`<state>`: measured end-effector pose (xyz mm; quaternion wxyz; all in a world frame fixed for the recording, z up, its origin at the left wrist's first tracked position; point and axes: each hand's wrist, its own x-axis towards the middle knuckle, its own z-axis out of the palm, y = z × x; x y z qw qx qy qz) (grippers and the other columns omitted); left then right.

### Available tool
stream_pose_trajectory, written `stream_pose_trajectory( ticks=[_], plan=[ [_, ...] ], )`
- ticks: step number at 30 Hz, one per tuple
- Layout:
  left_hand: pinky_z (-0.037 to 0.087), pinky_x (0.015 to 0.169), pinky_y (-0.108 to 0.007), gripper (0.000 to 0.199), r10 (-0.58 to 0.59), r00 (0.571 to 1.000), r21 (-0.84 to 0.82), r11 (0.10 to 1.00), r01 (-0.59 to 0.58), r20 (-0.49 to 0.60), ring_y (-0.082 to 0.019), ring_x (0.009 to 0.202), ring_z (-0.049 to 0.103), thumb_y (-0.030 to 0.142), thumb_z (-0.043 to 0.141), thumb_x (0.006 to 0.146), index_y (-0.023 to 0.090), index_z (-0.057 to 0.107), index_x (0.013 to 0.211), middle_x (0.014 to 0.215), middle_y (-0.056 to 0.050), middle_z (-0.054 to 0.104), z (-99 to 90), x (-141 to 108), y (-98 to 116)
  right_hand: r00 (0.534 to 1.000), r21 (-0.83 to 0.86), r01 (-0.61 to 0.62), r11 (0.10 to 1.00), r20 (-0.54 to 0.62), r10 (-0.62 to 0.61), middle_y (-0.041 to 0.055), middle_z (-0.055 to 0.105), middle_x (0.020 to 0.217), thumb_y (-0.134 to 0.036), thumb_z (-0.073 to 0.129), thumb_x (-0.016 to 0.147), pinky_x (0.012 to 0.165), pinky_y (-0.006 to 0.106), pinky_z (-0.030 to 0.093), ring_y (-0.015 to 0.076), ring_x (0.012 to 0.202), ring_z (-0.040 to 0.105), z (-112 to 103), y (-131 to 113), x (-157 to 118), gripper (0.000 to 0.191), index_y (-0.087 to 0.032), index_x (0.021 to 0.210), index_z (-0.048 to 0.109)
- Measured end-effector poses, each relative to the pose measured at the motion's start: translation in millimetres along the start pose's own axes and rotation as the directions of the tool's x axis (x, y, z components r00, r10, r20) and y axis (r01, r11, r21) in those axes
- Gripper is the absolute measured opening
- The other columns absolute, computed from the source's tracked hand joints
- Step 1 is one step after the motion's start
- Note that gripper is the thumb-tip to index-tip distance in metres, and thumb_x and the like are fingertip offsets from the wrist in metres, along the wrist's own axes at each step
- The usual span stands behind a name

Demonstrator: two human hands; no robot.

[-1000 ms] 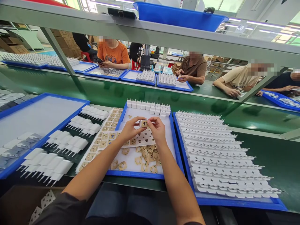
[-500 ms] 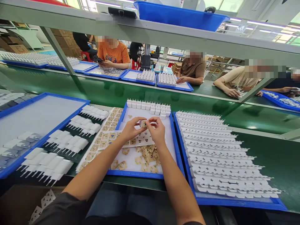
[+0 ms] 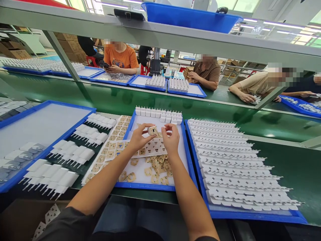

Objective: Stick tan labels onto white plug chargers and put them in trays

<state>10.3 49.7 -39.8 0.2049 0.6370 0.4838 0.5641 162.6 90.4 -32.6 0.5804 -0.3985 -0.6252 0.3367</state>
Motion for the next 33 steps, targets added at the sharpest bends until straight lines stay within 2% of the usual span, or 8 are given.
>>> stream_pose_trajectory(
  ticks=[3, 6, 14, 17, 21, 25, 29, 33],
  plan=[
    [0.058, 0.088, -0.035, 0.036, -0.02, 0.999, -0.051, 0.999, 0.018, -0.045, -0.02, 0.108, 0.061, 0.027, 0.071, 0.078, 0.022, 0.058, 0.112, 0.115, -0.006, 0.064, -1.4, 0.3, 3.1, 0.973, 0.195, -0.14, 0.971, 0.21, 0.098, 0.0038, 0.061, 0.103, -0.039, 0.069, 0.079, 0.074, 0.032, 0.053, 0.0194, 0.097, 0.058, 2.6, 0.4, 0.9, 0.027, -0.025, 0.1, 0.058],
    [0.058, 0.086, -0.034, 0.033, -0.019, 0.999, -0.068, 0.998, 0.016, -0.045, -0.019, 0.107, 0.061, 0.023, 0.068, 0.079, 0.022, 0.056, 0.109, 0.115, -0.006, 0.063, -0.7, -0.3, 5.1, 0.927, 0.252, -0.203, 0.946, 0.359, 0.104, 0.003, 0.062, 0.111, -0.036, 0.076, 0.073, 0.078, 0.032, 0.053, 0.0204, 0.104, 0.058, 7.8, -4.0, -3.7, 0.036, -0.027, 0.102, 0.058],
    [0.057, 0.084, -0.034, 0.035, 0.069, 0.994, -0.026, 0.997, -0.072, -0.083, -0.02, 0.111, 0.058, 0.024, 0.071, 0.078, 0.022, 0.053, 0.108, 0.118, -0.008, 0.059, 4.8, -4.0, 6.2, 0.926, 0.421, -0.337, 0.842, 0.31, 0.215, 0.0023, 0.067, 0.095, -0.035, 0.069, 0.076, 0.077, 0.034, 0.053, 0.0193, 0.09, 0.061, 10.3, -6.9, -5.3, 0.017, -0.025, 0.089, 0.068],
    [0.057, 0.083, -0.034, 0.037, 0.11, 0.988, -0.004, 0.994, -0.111, -0.105, -0.02, 0.11, 0.058, 0.022, 0.071, 0.077, 0.023, 0.053, 0.109, 0.118, -0.008, 0.058, 8.0, -5.3, 3.6, 0.938, 0.387, -0.291, 0.875, 0.294, 0.182, 0.003, 0.065, 0.099, -0.039, 0.066, 0.079, 0.078, 0.034, 0.053, 0.0197, 0.094, 0.06, 11.5, -6.8, -7.1, 0.018, -0.025, 0.091, 0.066],
    [0.057, 0.081, -0.034, 0.034, 0.158, 0.979, 0.037, 0.987, -0.154, -0.131, -0.02, 0.109, 0.058, 0.017, 0.066, 0.079, 0.023, 0.052, 0.109, 0.116, -0.008, 0.058, 13.8, -7.3, -1.2, 0.957, 0.296, -0.171, 0.94, 0.277, 0.087, 0.0027, 0.06, 0.104, -0.036, 0.076, 0.071, 0.084, 0.033, 0.052, 0.0204, 0.104, 0.056, 14.6, -5.2, -12.3, 0.034, -0.027, 0.099, 0.059],
    [0.056, 0.085, -0.037, 0.032, 0.201, 0.973, 0.073, 0.978, -0.194, -0.116, -0.021, 0.109, 0.058, 0.02, 0.067, 0.081, 0.023, 0.052, 0.109, 0.115, -0.009, 0.058, 18.0, -8.8, -3.0, 0.965, 0.371, -0.207, 0.905, 0.232, 0.125, 0.0014, 0.058, 0.1, -0.034, 0.074, 0.073, 0.086, 0.033, 0.05, 0.0183, 0.098, 0.056, 14.7, -4.8, -12.3, 0.023, -0.025, 0.089, 0.06],
    [0.054, 0.087, -0.04, 0.033, 0.27, 0.956, 0.121, 0.959, -0.256, -0.112, -0.022, 0.108, 0.058, 0.02, 0.068, 0.081, 0.023, 0.052, 0.109, 0.113, -0.009, 0.059, 18.0, -9.3, -0.6, 0.947, 0.446, -0.295, 0.845, 0.258, 0.194, 0.0006, 0.057, 0.097, -0.032, 0.07, 0.074, 0.078, 0.031, 0.051, 0.017, 0.091, 0.057, 12.2, -8.7, -9.0, 0.014, -0.024, 0.08, 0.059],
    [0.053, 0.089, -0.042, 0.033, 0.307, 0.948, 0.16, 0.943, -0.291, -0.089, -0.023, 0.109, 0.057, 0.021, 0.068, 0.081, 0.023, 0.051, 0.11, 0.113, -0.009, 0.06, 17.3, -8.8, 0.2, 0.954, 0.426, -0.274, 0.862, 0.231, 0.19, 0.0009, 0.057, 0.094, -0.033, 0.064, 0.078, 0.073, 0.03, 0.05, 0.0169, 0.087, 0.055, 10.8, -9.9, -8.4, 0.012, -0.023, 0.077, 0.058]
  ],
)
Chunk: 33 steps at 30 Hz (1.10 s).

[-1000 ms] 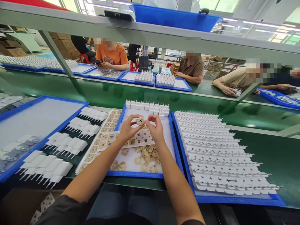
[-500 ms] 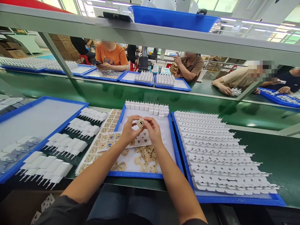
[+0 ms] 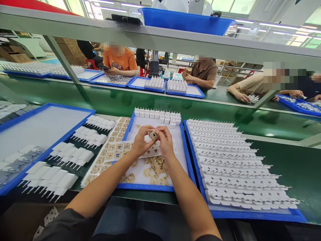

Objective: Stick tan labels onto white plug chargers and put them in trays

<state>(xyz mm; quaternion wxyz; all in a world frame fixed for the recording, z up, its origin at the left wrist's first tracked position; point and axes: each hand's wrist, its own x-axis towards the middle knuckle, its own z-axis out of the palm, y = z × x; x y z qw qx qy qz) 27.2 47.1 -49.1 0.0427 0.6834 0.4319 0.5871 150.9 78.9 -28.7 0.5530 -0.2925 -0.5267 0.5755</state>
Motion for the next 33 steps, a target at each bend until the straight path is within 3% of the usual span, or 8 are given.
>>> stream_pose_trajectory(
  ticks=[3, 7, 16, 28, 33],
  plan=[
    [0.052, 0.09, -0.042, 0.032, -0.005, 1.0, 0.009, 1.0, 0.005, -0.026, -0.023, 0.109, 0.057, 0.021, 0.067, 0.081, 0.023, 0.05, 0.109, 0.113, -0.009, 0.06, 0.5, -0.2, -1.9, 0.997, -0.093, 0.067, 0.993, 0.048, -0.063, 0.0014, 0.057, 0.096, -0.034, 0.066, 0.078, 0.079, 0.031, 0.05, 0.0183, 0.093, 0.055, 0.2, 2.2, -1.7, 0.015, -0.025, 0.087, 0.059],
    [0.052, 0.089, -0.043, 0.031, -0.008, 0.999, 0.024, 1.0, 0.009, -0.042, -0.023, 0.108, 0.057, 0.017, 0.064, 0.081, 0.023, 0.05, 0.108, 0.113, -0.009, 0.06, 1.8, -0.8, -2.0, 0.993, -0.149, 0.081, 0.985, 0.101, -0.067, 0.0019, 0.054, 0.103, -0.031, 0.075, 0.07, 0.08, 0.03, 0.051, 0.0197, 0.102, 0.052, 2.1, 5.5, -4.2, 0.034, -0.027, 0.098, 0.056],
    [0.051, 0.091, -0.042, 0.033, 0.062, 0.997, 0.057, 0.997, -0.06, -0.038, -0.024, 0.107, 0.057, 0.015, 0.065, 0.08, 0.023, 0.051, 0.108, 0.112, -0.01, 0.06, 1.2, 0.8, 4.8, 1.0, -0.016, 0.016, 1.0, -0.005, -0.016, 0.0005, 0.056, 0.095, -0.03, 0.062, 0.077, 0.071, 0.029, 0.049, 0.0165, 0.087, 0.055, 3.4, 2.4, -2.2, 0.008, -0.024, 0.08, 0.057],
    [0.051, 0.091, -0.042, 0.033, 0.123, 0.992, 0.12, 0.986, -0.118, -0.038, -0.023, 0.108, 0.057, 0.014, 0.064, 0.083, 0.023, 0.05, 0.111, 0.114, -0.01, 0.059, 2.4, -0.6, 4.4, 0.999, 0.071, 0.026, 0.997, 0.018, -0.027, -0.0005, 0.055, 0.096, -0.026, 0.067, 0.075, 0.078, 0.028, 0.046, 0.0154, 0.09, 0.055, 2.7, 1.3, -3.0, 0.007, -0.024, 0.079, 0.061],
    [0.052, 0.089, -0.041, 0.037, 0.111, 0.992, 0.054, 0.993, -0.108, -0.06, -0.023, 0.107, 0.058, 0.014, 0.068, 0.08, 0.022, 0.05, 0.111, 0.112, -0.01, 0.06, 0.6, 0.2, 1.9, 0.999, 0.071, -0.007, 0.997, 0.04, 0.004, 0.0006, 0.058, 0.099, -0.02, 0.06, 0.073, 0.074, 0.028, 0.046, 0.0166, 0.091, 0.056, -1.4, 0.6, -0.6, 0.008, -0.023, 0.079, 0.065]
  ],
)
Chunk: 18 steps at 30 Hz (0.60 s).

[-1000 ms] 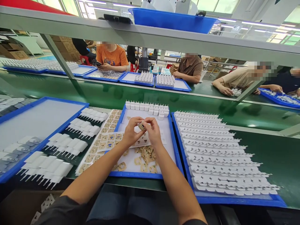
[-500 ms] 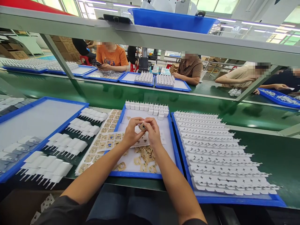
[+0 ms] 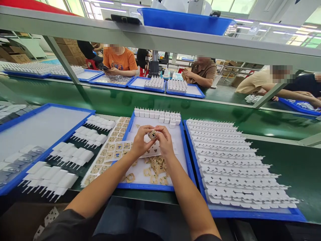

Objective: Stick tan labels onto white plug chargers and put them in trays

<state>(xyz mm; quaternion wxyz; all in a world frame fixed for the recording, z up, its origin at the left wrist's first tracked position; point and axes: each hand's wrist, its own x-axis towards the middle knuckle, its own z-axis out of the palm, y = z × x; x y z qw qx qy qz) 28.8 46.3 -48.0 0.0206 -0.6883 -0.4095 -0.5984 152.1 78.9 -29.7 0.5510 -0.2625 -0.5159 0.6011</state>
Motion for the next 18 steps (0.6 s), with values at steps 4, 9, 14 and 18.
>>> stream_pose_trajectory(
  ticks=[4, 9, 14, 18],
  plan=[
    [0.054, 0.087, -0.038, 0.035, -0.067, 0.997, -0.071, 0.995, 0.07, 0.044, -0.022, 0.109, 0.058, 0.018, 0.069, 0.081, 0.021, 0.052, 0.112, 0.113, -0.011, 0.06, -1.6, -0.2, -2.5, 0.996, -0.17, 0.082, 0.982, 0.039, -0.077, 0.0013, 0.062, 0.092, -0.023, 0.061, 0.079, 0.08, 0.031, 0.047, 0.0178, 0.091, 0.058, -7.3, -1.6, 4.9, 0.009, -0.022, 0.085, 0.067],
    [0.056, 0.081, -0.032, 0.033, -0.179, 0.978, -0.116, 0.975, 0.19, 0.103, -0.021, 0.108, 0.059, 0.022, 0.069, 0.081, 0.021, 0.054, 0.11, 0.114, -0.01, 0.061, -1.9, 0.1, -0.4, 0.944, -0.463, 0.327, 0.824, 0.111, -0.311, 0.0042, 0.063, 0.096, -0.031, 0.062, 0.086, 0.082, 0.034, 0.048, 0.02, 0.096, 0.059, -10.0, -7.7, 4.1, 0.009, -0.023, 0.088, 0.065],
    [0.057, 0.073, -0.027, 0.031, -0.476, 0.861, -0.186, 0.843, 0.505, 0.18, -0.017, 0.095, 0.062, 0.032, 0.068, 0.081, 0.02, 0.055, 0.106, 0.104, -0.005, 0.064, -4.9, 4.5, -0.7, 0.862, -0.588, 0.479, 0.652, 0.175, -0.475, 0.0046, 0.064, 0.094, -0.03, 0.061, 0.088, 0.089, 0.037, 0.047, 0.0198, 0.094, 0.059, -9.0, -14.5, 1.9, 0.008, -0.023, 0.088, 0.065],
    [0.056, 0.079, -0.028, 0.034, -0.533, 0.826, -0.201, 0.802, 0.562, 0.184, -0.017, 0.099, 0.061, 0.029, 0.072, 0.077, 0.02, 0.055, 0.105, 0.107, -0.005, 0.064, -8.3, 6.9, -6.6, 0.907, -0.462, 0.278, 0.842, -0.162, -0.389, 0.0036, 0.065, 0.087, -0.041, 0.057, 0.089, 0.076, 0.031, 0.05, 0.0166, 0.081, 0.061, -23.2, -8.4, 16.0, 0.021, -0.02, 0.09, 0.06]
  ],
)
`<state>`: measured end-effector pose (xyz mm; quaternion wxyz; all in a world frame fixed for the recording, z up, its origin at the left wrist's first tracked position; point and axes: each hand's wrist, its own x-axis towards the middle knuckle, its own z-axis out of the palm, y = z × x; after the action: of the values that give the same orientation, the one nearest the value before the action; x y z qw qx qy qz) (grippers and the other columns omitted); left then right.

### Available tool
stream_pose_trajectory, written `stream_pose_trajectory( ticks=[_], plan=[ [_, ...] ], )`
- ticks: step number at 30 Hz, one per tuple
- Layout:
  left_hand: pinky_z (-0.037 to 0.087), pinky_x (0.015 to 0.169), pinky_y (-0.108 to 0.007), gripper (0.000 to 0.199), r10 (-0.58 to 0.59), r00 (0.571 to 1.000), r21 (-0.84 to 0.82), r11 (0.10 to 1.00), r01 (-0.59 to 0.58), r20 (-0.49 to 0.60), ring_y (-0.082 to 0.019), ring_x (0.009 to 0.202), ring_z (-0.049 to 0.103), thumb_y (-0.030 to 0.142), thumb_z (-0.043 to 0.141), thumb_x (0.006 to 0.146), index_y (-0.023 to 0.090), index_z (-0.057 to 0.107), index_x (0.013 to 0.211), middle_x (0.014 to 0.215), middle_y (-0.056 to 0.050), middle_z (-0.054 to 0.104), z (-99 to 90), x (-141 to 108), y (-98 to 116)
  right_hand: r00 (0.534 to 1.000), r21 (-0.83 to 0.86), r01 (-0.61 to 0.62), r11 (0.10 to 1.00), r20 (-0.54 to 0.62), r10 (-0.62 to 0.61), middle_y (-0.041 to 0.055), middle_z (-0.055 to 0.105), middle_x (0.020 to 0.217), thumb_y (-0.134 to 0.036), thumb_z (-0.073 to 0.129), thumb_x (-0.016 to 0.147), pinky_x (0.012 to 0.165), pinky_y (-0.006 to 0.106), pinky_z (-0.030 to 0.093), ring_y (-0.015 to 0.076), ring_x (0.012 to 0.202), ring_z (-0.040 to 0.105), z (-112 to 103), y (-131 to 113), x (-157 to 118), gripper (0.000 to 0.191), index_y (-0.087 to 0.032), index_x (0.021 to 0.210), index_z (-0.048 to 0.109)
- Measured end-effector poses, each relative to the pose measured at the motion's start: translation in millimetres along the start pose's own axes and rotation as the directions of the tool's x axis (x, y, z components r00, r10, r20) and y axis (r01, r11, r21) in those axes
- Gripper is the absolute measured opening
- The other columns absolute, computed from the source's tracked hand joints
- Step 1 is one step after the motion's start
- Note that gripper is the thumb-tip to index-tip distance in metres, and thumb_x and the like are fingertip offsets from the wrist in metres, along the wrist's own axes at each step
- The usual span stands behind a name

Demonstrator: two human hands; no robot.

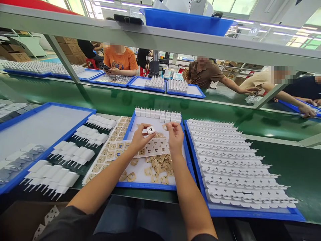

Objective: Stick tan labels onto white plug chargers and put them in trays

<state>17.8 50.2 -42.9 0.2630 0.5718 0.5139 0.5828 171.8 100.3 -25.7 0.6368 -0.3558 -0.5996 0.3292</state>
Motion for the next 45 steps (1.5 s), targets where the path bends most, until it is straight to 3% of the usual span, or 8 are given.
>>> stream_pose_trajectory(
  ticks=[4, 11, 16, 21, 26, 30, 37, 45],
  plan=[
    [0.056, 0.083, -0.029, 0.036, 0.011, 0.999, -0.012, 1.0, -0.011, -0.031, -0.018, 0.101, 0.061, 0.025, 0.071, 0.076, 0.02, 0.056, 0.109, 0.109, -0.006, 0.064, -2.6, 3.4, -5.6, 0.981, -0.236, -0.165, 0.958, 0.057, 0.183, 0.0068, 0.069, 0.087, -0.043, 0.06, 0.082, 0.072, 0.033, 0.05, 0.0201, 0.081, 0.064, -8.2, 30.7, 9.8, 0.033, -0.018, 0.104, 0.062],
    [0.053, 0.084, -0.031, 0.037, -0.043, 0.988, 0.036, 0.998, 0.049, -0.15, -0.018, 0.097, 0.063, 0.026, 0.071, 0.078, 0.02, 0.06, 0.112, 0.11, -0.007, 0.067, -17.8, 14.5, -5.5, 0.956, -0.619, 0.216, 0.755, 0.29, -0.036, 0.0163, 0.07, 0.104, -0.028, 0.043, 0.085, 0.092, 0.047, 0.046, 0.028, 0.097, 0.062, -12.6, 62.3, 12.1, 0.033, -0.014, 0.1, 0.069],
    [0.051, 0.082, -0.029, 0.046, -0.056, 0.973, 0.186, 0.978, 0.099, -0.224, -0.017, 0.094, 0.064, 0.03, 0.074, 0.077, 0.02, 0.06, 0.119, 0.1, -0.005, 0.069, -53.9, 24.8, 14.7, 0.951, -0.657, 0.214, 0.723, 0.309, 0.0, 0.0116, 0.066, 0.092, -0.023, 0.046, 0.079, 0.075, 0.039, 0.05, 0.0214, 0.073, 0.062, -13.2, 60.5, 13.1, 0.031, -0.015, 0.096, 0.07],
    [0.049, 0.08, -0.026, 0.053, -0.098, 0.921, 0.516, 0.804, 0.296, -0.376, -0.017, 0.088, 0.066, 0.037, 0.069, 0.081, 0.02, 0.053, 0.128, 0.107, -0.006, 0.069, -165.0, 27.6, 17.4, 0.954, -0.639, 0.201, 0.742, 0.301, 0.001, 0.0076, 0.061, 0.089, -0.027, 0.049, 0.076, 0.069, 0.035, 0.049, 0.0177, 0.067, 0.06, -8.7, 57.2, 11.0, 0.029, -0.017, 0.093, 0.071],
    [0.045, 0.093, -0.033, 0.062, -0.28, 0.696, 0.577, 0.403, 0.71, -0.661, -0.028, 0.116, 0.059, 0.034, 0.065, 0.079, 0.013, 0.045, 0.134, 0.12, -0.016, 0.066, -298.2, 5.4, 2.4, 0.923, -0.596, 0.207, 0.776, 0.381, 0.046, 0.0074, 0.064, 0.09, -0.033, 0.049, 0.078, 0.07, 0.037, 0.049, 0.0188, 0.067, 0.062, -0.3, 53.2, 5.8, 0.027, -0.019, 0.087, 0.07],
    [0.044, 0.091, -0.04, 0.069, -0.366, 0.518, 0.469, 0.219, 0.856, -0.773, -0.037, 0.116, 0.058, 0.031, 0.069, 0.07, 0.006, 0.046, 0.129, 0.123, -0.026, 0.061, -356.8, -16.4, -13.0, 0.912, -0.574, 0.213, 0.791, 0.407, 0.049, 0.0079, 0.065, 0.09, -0.034, 0.049, 0.078, 0.069, 0.038, 0.05, 0.0194, 0.066, 0.063, 3.4, 52.3, 3.7, 0.026, -0.02, 0.084, 0.069],
    [0.028, 0.103, -0.054, 0.066, -0.416, 0.371, 0.41, -0.005, 0.912, -0.83, -0.043, 0.13, 0.043, 0.042, 0.067, 0.068, 0.008, 0.052, 0.122, 0.128, -0.028, 0.057, -382.5, -32.1, -41.4, 0.878, -0.544, 0.241, 0.804, 0.476, 0.059, 0.0085, 0.068, 0.09, -0.036, 0.049, 0.081, 0.075, 0.04, 0.051, 0.0217, 0.074, 0.063, 6.6, 61.6, 0.8, 0.025, -0.02, 0.086, 0.068],
    [0.029, 0.101, -0.059, 0.069, -0.36, 0.441, 0.497, -0.075, 0.865, -0.822, -0.047, 0.136, 0.029, 0.044, 0.063, 0.075, 0.006, 0.045, 0.129, 0.142, -0.031, 0.041, -378.1, -33.4, -57.5, 0.71, -0.487, 0.388, 0.782, 0.699, 0.083, 0.0096, 0.072, 0.107, -0.028, 0.051, 0.087, 0.091, 0.046, 0.044, 0.029, 0.107, 0.059, 19.6, 55.2, -16.2, 0.027, -0.021, 0.106, 0.069]
  ],
)
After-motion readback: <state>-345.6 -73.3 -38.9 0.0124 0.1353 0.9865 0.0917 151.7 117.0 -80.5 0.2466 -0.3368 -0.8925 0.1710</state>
